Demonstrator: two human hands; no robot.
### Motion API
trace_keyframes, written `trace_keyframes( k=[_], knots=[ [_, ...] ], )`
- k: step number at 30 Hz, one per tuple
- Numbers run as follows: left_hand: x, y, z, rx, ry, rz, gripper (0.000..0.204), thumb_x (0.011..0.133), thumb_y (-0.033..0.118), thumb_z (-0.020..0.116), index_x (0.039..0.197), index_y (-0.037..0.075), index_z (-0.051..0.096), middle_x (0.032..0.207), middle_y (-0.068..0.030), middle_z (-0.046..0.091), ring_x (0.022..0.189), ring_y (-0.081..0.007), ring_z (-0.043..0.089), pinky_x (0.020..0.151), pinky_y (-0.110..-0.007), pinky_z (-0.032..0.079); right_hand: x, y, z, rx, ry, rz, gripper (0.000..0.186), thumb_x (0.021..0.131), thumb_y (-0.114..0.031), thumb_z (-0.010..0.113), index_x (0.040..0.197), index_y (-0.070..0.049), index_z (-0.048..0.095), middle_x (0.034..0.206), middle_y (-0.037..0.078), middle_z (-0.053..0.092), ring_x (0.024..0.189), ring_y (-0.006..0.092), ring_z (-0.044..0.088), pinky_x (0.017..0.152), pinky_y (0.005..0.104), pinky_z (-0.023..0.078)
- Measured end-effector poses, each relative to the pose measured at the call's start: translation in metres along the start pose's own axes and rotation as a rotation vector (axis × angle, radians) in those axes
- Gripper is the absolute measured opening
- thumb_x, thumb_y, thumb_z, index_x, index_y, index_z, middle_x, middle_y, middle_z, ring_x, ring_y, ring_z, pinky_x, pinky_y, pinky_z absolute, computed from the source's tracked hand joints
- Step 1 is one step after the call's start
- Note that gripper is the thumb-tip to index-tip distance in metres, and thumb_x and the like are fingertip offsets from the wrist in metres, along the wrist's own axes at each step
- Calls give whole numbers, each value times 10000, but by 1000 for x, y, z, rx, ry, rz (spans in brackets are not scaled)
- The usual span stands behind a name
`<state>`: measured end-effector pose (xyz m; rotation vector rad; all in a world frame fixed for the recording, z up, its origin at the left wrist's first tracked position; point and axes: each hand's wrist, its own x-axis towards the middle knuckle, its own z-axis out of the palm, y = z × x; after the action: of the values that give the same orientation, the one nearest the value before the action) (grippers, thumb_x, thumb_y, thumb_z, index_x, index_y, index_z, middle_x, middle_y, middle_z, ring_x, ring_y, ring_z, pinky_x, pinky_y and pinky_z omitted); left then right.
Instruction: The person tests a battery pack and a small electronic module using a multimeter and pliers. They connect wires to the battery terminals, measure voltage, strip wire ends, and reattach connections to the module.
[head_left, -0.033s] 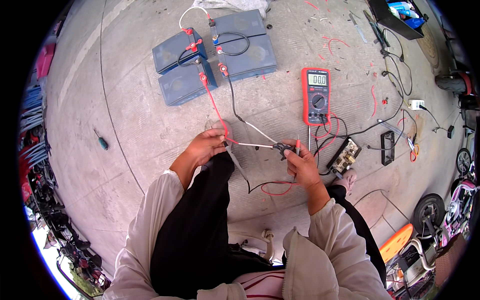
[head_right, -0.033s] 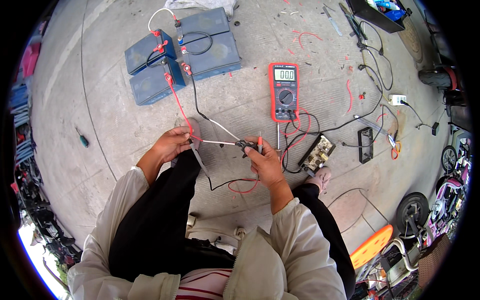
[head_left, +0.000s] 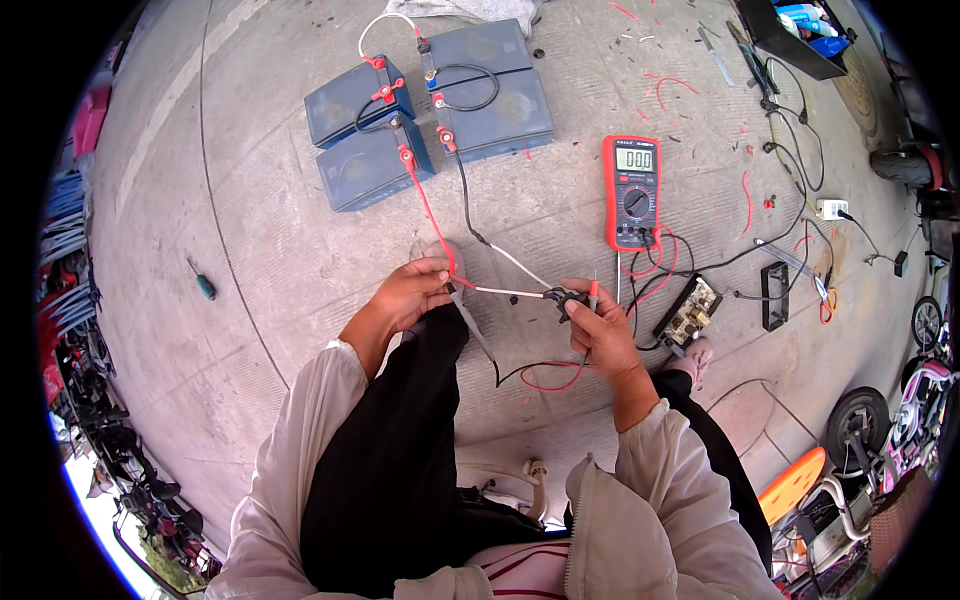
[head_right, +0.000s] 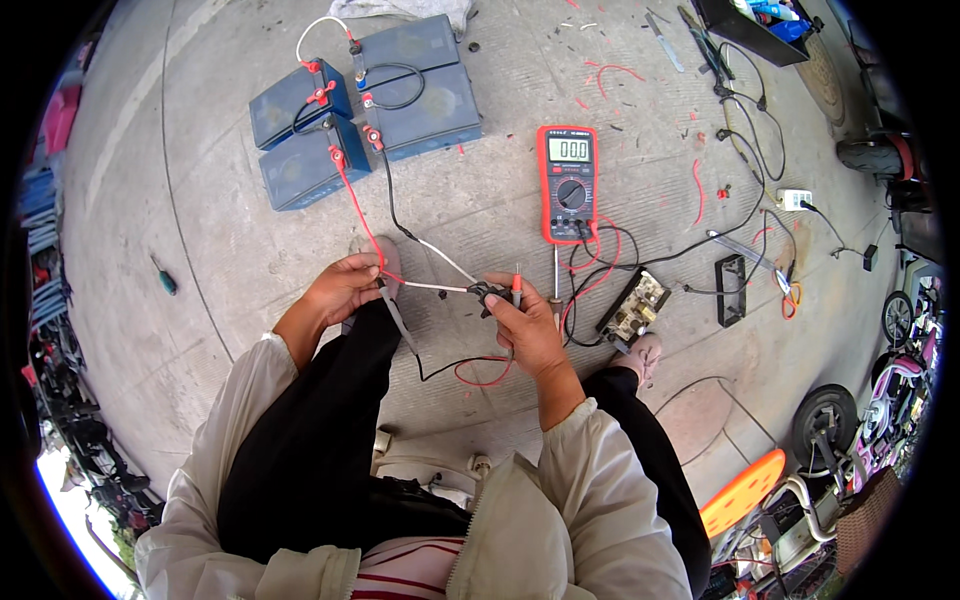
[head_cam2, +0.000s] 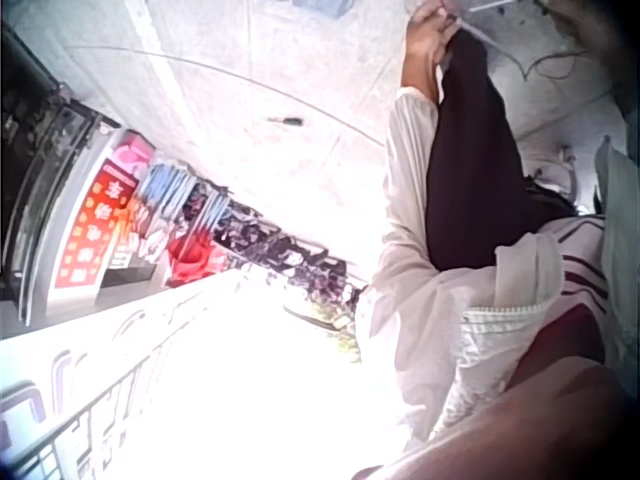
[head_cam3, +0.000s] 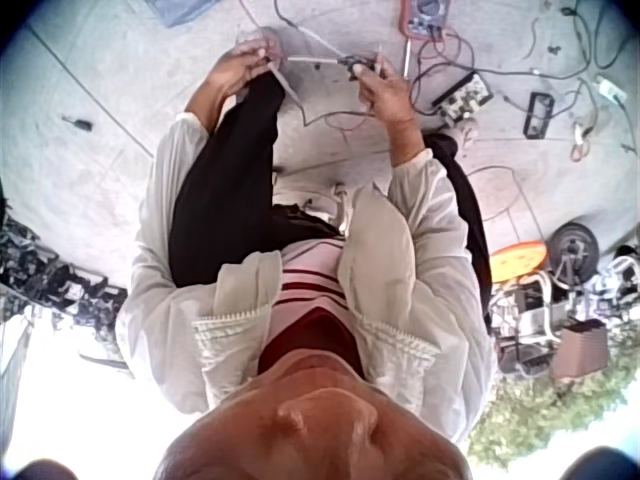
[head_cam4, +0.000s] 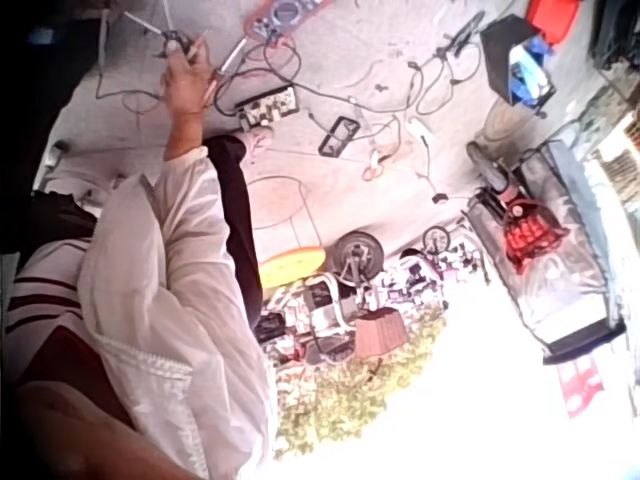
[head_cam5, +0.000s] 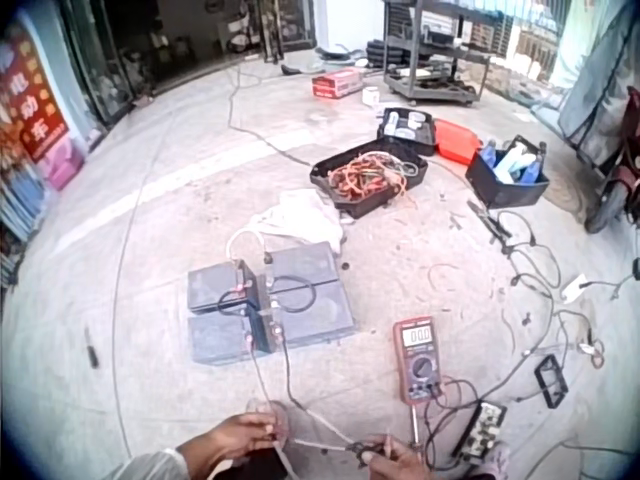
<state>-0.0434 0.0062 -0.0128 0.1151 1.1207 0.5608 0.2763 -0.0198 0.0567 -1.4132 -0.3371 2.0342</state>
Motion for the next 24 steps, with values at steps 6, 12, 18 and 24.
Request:
trace_keyframes(
  k=[6,12,18,24],
  knots=[
    [2,-3,1,18,12,9,192,931,36,566,1119,15,595,1082,-106,642,993,-235,649,914,-378,537,-5,-17,33,-78,42,50,205,912,-161,635,1091,-67,604,649,-40,494,443,20,305,413,219,241],
    [9,-8,7,77,63,17,177,931,29,560,1102,13,600,1054,-104,643,967,-225,650,892,-367,544,22,-16,41,34,372,251,196,878,-204,678,882,-63,541,644,16,510,453,72,391,381,240,269],
    [-2,-6,2,122,78,7,180,933,38,564,1107,16,600,1065,-99,639,966,-219,646,871,-354,542,40,9,22,189,229,323,253,923,-336,609,915,-88,557,670,37,536,467,93,386,413,256,277],
    [-1,3,-14,139,73,3,231,925,67,589,1150,17,593,1065,-64,604,937,-175,610,856,-325,525,34,12,25,390,102,240,483,995,-540,348,1140,-133,564,763,64,597,510,114,391,461,270,309]
  ],
)
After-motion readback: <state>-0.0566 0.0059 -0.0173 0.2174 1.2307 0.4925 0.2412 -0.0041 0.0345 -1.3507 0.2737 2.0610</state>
